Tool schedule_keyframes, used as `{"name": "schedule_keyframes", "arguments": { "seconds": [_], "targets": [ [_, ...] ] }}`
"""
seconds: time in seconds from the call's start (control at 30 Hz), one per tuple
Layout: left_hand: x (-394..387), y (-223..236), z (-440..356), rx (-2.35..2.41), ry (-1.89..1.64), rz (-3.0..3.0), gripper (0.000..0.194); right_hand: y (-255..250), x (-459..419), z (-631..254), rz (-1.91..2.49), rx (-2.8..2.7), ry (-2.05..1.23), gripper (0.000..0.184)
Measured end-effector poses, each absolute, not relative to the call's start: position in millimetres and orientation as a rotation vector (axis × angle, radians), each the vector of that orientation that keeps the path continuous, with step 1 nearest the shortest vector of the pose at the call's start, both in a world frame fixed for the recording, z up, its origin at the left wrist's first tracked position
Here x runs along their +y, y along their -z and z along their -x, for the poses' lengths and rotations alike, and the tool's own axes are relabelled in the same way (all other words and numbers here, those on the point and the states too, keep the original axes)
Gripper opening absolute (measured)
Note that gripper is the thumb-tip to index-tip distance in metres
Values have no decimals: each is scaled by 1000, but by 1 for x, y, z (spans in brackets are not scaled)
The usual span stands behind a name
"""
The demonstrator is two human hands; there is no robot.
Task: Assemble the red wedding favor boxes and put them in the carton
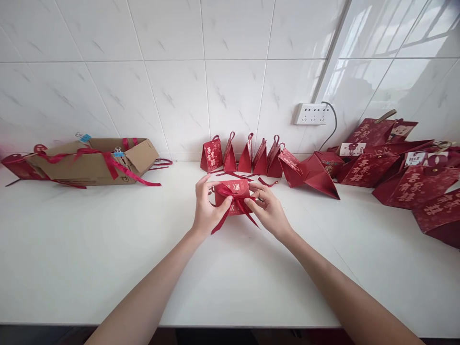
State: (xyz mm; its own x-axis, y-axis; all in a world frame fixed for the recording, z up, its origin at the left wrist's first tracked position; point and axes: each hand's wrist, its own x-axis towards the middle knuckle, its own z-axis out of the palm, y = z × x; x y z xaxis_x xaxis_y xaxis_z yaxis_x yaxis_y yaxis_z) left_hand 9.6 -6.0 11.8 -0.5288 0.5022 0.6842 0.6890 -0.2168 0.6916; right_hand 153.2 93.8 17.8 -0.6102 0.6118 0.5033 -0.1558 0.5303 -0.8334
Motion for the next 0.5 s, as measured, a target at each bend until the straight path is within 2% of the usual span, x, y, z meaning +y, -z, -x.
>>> {"name": "schedule_keyframes", "arguments": {
  "seconds": [0.17,0.5],
  "targets": [
    [-5,-11,-9,-1880,2088,1468,23,-20,94,-154,364,-1930,-1178,31],
    [-3,-9,-9,-1910,2189,1431,30,-21,106,-153,559,-1787,-1301,31]
  ]
}}
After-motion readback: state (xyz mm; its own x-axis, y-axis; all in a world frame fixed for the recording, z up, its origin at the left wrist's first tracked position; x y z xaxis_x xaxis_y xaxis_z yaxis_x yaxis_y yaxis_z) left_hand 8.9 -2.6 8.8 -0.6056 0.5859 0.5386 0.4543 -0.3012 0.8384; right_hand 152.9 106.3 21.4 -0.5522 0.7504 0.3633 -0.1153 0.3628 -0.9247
